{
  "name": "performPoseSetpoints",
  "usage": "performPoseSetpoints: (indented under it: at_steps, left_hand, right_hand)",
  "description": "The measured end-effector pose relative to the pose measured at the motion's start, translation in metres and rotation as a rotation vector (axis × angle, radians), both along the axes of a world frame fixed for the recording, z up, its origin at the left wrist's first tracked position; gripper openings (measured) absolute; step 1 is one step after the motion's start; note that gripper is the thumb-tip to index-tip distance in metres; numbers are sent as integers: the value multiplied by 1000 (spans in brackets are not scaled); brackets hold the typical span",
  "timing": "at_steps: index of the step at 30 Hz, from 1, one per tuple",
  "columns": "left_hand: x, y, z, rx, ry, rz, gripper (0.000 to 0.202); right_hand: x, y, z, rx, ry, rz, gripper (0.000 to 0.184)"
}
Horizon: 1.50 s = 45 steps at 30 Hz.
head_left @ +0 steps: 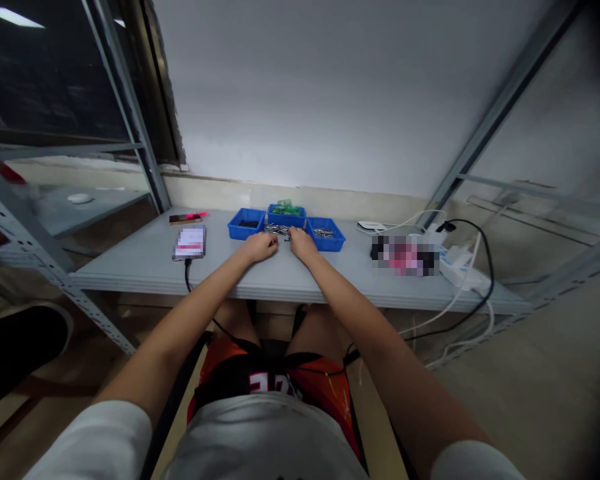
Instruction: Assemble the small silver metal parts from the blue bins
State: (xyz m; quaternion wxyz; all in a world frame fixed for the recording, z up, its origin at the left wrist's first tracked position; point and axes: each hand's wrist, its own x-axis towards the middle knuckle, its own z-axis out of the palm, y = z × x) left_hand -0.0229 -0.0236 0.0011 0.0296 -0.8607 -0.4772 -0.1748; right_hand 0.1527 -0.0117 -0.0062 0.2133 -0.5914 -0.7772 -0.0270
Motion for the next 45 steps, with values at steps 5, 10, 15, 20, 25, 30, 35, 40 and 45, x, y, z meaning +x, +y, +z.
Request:
performPoseSetpoints:
  at_steps: [5,10,15,20,25,30,35,40,45]
  left_hand:
    - [0,2,-2,-39,-28,19,26]
    - [-1,4,-3,-39,-115,-48,31]
    - [-1,8,-2,-14,-162,-116,26]
    - [-2,6,1,21,-204,-84,26]
    - [-2,6,1,37,-250,-102,26]
    - [-3,10,-1,55,-261,-124,24]
    - [-1,6,3,63,-302,-111,24]
    - [0,0,7,45,-358,-109,22]
    - [0,-4,8,71,-399,-85,19]
  right_hand:
    - [0,5,-1,57,135,181,26]
    - [-1,8,-3,16,249,488,24]
    - [3,8,0,22,376,488,14]
    - [7,11,1,23,468,465,11]
    - [7,9,3,6,491,465,12]
    - [6,8,4,-15,538,474,16]
    - [8,13,1,-33,590,481,16]
    - [10,15,-1,-15,552,462,14]
    - [9,9,5,-37,464,487,16]
